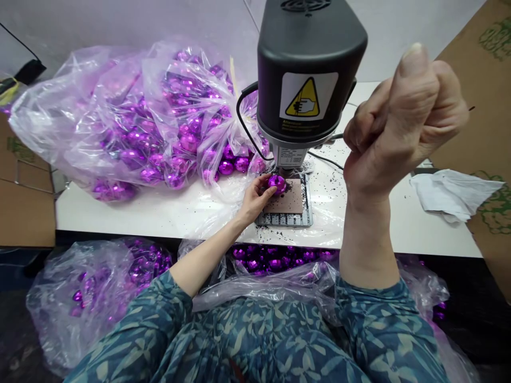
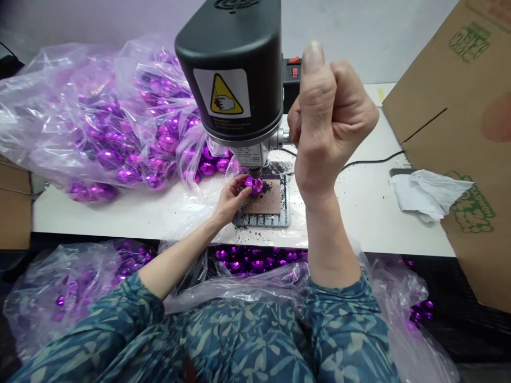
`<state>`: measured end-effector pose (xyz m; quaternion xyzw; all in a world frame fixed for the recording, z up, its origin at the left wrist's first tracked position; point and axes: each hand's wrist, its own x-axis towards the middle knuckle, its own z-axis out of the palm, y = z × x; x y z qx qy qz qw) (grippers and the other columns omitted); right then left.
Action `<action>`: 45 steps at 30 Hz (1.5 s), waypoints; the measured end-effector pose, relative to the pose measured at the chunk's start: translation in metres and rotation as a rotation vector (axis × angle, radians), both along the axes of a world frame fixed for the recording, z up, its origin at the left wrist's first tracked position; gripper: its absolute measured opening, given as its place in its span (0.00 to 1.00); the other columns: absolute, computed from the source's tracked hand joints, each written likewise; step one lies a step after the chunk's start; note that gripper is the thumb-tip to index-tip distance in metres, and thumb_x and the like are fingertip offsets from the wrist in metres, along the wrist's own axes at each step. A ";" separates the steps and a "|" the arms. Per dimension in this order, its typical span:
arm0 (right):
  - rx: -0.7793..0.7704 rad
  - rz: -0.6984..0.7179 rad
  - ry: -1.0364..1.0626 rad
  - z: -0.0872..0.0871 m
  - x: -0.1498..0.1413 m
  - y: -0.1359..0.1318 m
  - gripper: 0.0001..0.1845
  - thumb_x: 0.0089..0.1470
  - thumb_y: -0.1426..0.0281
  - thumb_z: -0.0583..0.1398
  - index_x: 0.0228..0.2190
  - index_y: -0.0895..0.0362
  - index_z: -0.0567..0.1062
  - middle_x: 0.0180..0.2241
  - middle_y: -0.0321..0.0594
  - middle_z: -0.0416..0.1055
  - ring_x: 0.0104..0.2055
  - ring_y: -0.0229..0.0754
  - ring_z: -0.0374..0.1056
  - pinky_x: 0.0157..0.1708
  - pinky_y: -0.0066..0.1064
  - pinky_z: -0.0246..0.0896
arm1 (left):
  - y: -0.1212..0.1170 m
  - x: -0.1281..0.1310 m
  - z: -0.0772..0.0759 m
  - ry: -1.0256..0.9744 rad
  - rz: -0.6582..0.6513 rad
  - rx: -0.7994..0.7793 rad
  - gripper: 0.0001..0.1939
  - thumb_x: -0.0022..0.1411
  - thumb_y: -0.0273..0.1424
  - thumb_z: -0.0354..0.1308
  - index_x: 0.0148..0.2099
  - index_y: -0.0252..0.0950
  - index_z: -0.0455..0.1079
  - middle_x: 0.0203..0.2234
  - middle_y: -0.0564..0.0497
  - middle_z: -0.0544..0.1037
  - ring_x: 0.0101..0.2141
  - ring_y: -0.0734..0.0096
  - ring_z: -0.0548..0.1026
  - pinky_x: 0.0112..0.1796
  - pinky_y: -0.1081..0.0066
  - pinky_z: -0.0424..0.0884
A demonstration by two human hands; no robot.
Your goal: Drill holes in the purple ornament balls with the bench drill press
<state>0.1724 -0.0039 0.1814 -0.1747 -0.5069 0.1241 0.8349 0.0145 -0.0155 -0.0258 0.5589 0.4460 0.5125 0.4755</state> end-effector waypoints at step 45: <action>0.128 -0.067 -0.008 -0.041 0.001 -0.020 0.33 0.57 0.69 0.61 0.19 0.59 0.40 0.13 0.30 0.34 0.12 0.25 0.41 0.13 0.24 0.35 | -0.004 0.009 -0.012 0.187 -0.134 0.257 0.28 0.61 0.41 0.69 0.59 0.38 0.65 0.54 0.41 0.76 0.54 0.57 0.77 0.56 0.55 0.74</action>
